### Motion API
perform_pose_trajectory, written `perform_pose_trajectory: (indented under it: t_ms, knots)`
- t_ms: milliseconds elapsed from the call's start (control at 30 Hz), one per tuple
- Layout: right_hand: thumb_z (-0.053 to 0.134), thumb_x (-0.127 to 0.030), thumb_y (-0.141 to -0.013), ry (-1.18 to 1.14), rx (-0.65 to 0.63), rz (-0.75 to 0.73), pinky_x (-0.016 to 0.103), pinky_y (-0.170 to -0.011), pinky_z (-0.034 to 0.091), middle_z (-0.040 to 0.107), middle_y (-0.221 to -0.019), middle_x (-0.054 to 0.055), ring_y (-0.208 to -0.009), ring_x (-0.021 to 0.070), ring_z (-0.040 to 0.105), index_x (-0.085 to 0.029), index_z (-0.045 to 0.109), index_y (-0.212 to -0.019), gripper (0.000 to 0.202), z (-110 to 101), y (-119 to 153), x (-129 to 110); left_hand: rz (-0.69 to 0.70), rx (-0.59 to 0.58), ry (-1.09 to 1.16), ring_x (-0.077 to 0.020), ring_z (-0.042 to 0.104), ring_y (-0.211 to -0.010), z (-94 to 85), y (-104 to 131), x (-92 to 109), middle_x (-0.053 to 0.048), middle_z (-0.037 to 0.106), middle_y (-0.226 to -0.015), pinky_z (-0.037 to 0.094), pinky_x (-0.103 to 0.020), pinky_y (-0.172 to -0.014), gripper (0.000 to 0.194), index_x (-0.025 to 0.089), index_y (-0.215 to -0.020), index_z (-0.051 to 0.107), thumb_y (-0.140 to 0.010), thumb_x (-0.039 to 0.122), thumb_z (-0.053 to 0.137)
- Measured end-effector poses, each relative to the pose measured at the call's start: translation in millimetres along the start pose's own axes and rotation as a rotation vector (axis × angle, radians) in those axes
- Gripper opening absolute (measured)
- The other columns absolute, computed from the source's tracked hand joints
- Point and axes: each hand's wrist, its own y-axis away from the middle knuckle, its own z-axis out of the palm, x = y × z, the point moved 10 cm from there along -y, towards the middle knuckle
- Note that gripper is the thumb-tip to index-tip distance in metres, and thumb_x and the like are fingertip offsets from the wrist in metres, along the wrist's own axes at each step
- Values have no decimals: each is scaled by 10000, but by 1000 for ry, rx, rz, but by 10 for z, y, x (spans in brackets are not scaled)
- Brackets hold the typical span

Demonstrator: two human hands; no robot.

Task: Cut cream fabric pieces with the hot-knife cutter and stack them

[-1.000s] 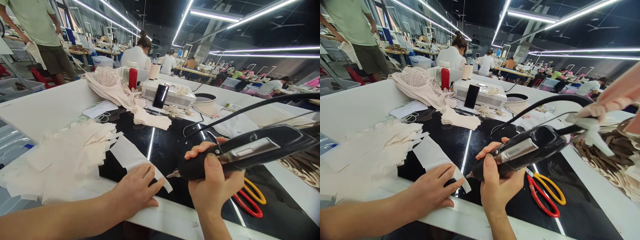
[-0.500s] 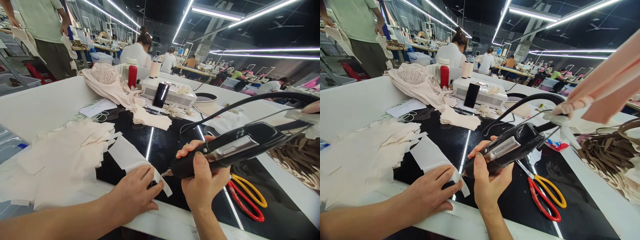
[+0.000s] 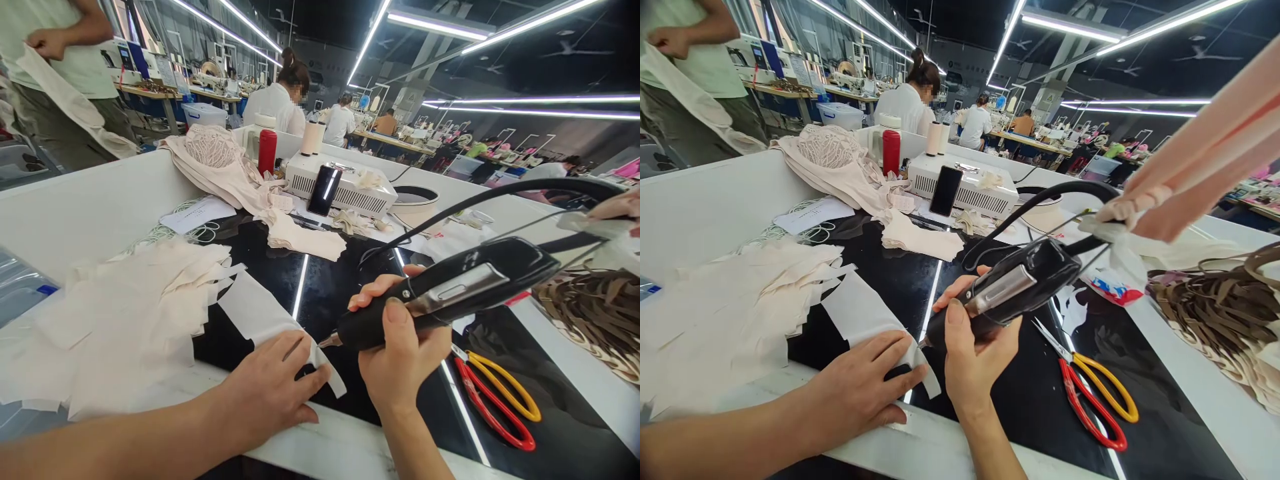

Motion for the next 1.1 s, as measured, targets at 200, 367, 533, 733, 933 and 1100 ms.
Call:
perform_pose_trajectory:
  t_ms: [200, 367, 533, 733, 933, 1100]
  knots:
    - [776, -246, -841, 41, 36, 5, 312, -630, 571, 673, -844, -24, -665, 140, 636, -235, 603, -1145, 350, -22, 68, -72, 12, -20, 47, -332, 636, -1197, -76, 29, -43, -150, 647, -1237, 574, -478, -1042, 686, 179, -1330, 607, -809, 542, 865]
    - [793, -254, -863, 82, 38, -35, 316, -650, 574, 680, -850, -21, -669, 144, 649, -235, 605, -1173, 364, -50, 162, -170, -23, -40, 96, -316, 647, -1181, -157, 87, -79, -152, 638, -1282, 580, -472, -1023, 573, 178, -1375, 576, -934, 496, 758]
    - [801, -263, -872, 90, 25, -50, 314, -638, 590, 672, -851, -12, -685, 152, 655, -229, 616, -1178, 359, -54, 209, -205, -43, -67, 73, -338, 632, -1228, -140, 126, -76, -191, 618, -1328, 580, -485, -1025, 571, 165, -1348, 584, -927, 509, 760]
    - [805, -262, -845, 92, 35, -46, 322, -619, 590, 654, -839, -12, -670, 157, 650, -222, 621, -1166, 372, -57, 195, -205, -45, -33, 53, -359, 627, -1244, -127, 135, -66, -202, 614, -1329, 564, -518, -1053, 703, 175, -1343, 577, -811, 535, 863]
    - [777, -244, -816, 52, 47, -39, 314, -583, 576, 646, -795, -24, -630, 154, 627, -227, 625, -1134, 353, 17, 110, -187, -57, -21, 68, -358, 632, -1225, -105, 138, -61, -200, 616, -1330, 571, -510, -1043, 716, 180, -1298, 599, -759, 545, 899]
    - [790, -273, -819, 46, 19, -22, 316, -603, 563, 649, -807, -26, -641, 151, 628, -231, 622, -1152, 376, 93, 76, -101, -56, 14, 74, -357, 630, -1220, -121, 133, -63, -208, 618, -1316, 571, -500, -1039, 757, 174, -1294, 600, -718, 540, 927]
